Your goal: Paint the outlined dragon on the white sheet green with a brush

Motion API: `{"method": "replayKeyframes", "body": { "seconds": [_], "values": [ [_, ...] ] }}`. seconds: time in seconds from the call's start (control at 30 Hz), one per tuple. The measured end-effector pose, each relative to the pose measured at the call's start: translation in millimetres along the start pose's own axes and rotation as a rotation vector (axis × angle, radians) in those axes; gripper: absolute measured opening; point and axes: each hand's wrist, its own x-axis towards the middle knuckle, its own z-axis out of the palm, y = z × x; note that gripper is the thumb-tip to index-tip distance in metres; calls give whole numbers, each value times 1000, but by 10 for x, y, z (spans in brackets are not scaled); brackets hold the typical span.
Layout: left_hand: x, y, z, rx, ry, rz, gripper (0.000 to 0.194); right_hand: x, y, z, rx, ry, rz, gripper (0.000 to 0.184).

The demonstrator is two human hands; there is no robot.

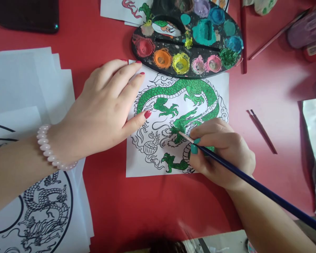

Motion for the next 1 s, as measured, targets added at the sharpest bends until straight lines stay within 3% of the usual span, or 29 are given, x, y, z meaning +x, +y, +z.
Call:
{"method": "replayKeyframes", "body": {
  "seconds": [0.2, 0.77, 1.0],
  "values": [
    [3, 22, -15, 1, 9, 6, 62, 5, 10, -1, -10, 49, 10, 22],
    [7, 32, -23, -7, 7, 13, 61, 14, 17, -3, -39, -6, -11, 26],
    [6, 23, -12, 1, 39, 22, 62, 28, 14, -1, -19, 27, -46, 31]
  ]
}}
